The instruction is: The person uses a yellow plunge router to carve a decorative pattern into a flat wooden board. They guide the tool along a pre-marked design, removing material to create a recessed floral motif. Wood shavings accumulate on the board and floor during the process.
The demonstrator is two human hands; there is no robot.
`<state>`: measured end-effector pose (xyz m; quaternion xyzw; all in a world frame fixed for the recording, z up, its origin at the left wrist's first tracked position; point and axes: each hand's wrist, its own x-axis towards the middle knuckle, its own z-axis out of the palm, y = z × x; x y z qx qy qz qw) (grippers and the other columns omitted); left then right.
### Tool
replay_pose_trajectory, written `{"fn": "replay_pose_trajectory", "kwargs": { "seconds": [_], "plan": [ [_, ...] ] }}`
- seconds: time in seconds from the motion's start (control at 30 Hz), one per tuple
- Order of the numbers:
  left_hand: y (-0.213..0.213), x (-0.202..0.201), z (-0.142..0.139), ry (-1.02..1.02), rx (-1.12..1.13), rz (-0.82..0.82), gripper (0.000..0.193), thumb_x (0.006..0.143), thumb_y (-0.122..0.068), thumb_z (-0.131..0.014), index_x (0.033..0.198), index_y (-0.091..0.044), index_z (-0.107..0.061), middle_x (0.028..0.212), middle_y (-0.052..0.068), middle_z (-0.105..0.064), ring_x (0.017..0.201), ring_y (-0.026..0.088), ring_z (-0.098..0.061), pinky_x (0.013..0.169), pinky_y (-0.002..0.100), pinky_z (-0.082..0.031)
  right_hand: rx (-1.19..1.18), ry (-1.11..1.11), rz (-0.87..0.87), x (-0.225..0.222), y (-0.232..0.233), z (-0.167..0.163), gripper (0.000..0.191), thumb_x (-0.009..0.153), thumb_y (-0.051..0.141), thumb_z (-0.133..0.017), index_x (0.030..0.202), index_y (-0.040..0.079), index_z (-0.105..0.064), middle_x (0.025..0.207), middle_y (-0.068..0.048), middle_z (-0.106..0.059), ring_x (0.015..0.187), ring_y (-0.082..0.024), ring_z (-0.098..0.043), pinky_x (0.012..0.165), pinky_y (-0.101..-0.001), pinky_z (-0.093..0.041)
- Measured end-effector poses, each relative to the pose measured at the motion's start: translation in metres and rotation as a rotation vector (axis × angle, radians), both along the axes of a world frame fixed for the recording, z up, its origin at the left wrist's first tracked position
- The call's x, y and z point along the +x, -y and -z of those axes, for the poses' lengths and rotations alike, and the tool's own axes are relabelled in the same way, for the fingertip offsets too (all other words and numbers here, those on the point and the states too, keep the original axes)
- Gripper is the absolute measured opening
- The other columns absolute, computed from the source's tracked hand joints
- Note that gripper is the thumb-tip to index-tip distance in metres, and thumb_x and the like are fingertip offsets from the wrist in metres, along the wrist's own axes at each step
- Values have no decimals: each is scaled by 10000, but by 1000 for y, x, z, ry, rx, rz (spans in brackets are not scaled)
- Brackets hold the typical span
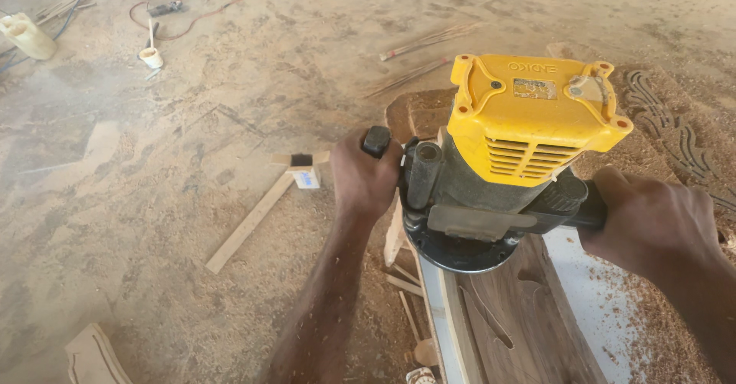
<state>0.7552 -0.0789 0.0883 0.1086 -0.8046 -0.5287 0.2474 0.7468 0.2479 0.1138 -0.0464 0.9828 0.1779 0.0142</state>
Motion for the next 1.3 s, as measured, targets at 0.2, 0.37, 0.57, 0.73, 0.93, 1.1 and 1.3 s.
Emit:
{"fn": "replay_pose_trajectory", "kwargs": {
  "seconds": [0.2, 0.37, 0.57, 0.73, 0.93, 1.1, 1.3],
  "plan": [
    [-1, -4, -1, -21, -9, 4, 208, 797, -178, -677, 674, -16, -633, 588, 104, -644, 536, 213, -610, 564, 403, -475, -8, 39, 72, 6, 7, -9, 288, 876, 435, -657, 1088, 240, -638, 810, 18, -727, 697, -174, -709, 607, -360, -580],
    [0, -6, -4, 75, -24, 31, 223, 812, -191, -661, 659, -30, -636, 590, 99, -650, 529, 224, -608, 554, 401, -482, 1, 70, 103, 10, 10, -14, 330, 831, 420, -696, 1108, 254, -629, 802, 33, -738, 676, -160, -719, 602, -340, -572],
    [-1, -4, -10, -21, 0, 41, 206, 790, -186, -689, 702, -6, -643, 603, 123, -644, 536, 235, -615, 567, 409, -483, 20, 100, 148, 14, 10, -15, 304, 853, 434, -706, 1089, 252, -645, 836, 32, -712, 708, -151, -683, 611, -327, -557],
    [-2, -5, -12, -15, 18, 73, 224, 799, -185, -689, 696, 7, -632, 600, 138, -641, 542, 243, -609, 574, 419, -482, 4, 86, 149, 16, 7, -14, 311, 859, 441, -707, 1093, 245, -649, 851, 24, -711, 710, -163, -694, 603, -345, -597],
    [-4, -8, -9, -67, 18, 88, 206, 802, -166, -683, 707, 9, -633, 622, 147, -644, 564, 257, -620, 596, 424, -485, 23, 76, 110, 17, 2, -12, 356, 820, 460, -736, 1074, 226, -651, 794, 20, -697, 677, -150, -682, 600, -335, -575],
    [-5, -9, -11, -57, 23, 89, 206, 799, -157, -678, 697, 15, -628, 615, 159, -635, 566, 279, -616, 598, 432, -483, 19, 68, 120, 18, -1, -13, 358, 812, 454, -747, 1065, 220, -651, 793, 16, -694, 687, -156, -686, 620, -351, -577],
    [-4, -9, -13, 9, 30, 104, 216, 809, -168, -670, 689, 7, -630, 609, 138, -649, 564, 250, -627, 597, 423, -491, 54, 75, 126, 18, 2, -16, 349, 826, 458, -731, 1076, 231, -640, 801, 20, -704, 692, -151, -694, 620, -344, -584]
  ]
}}
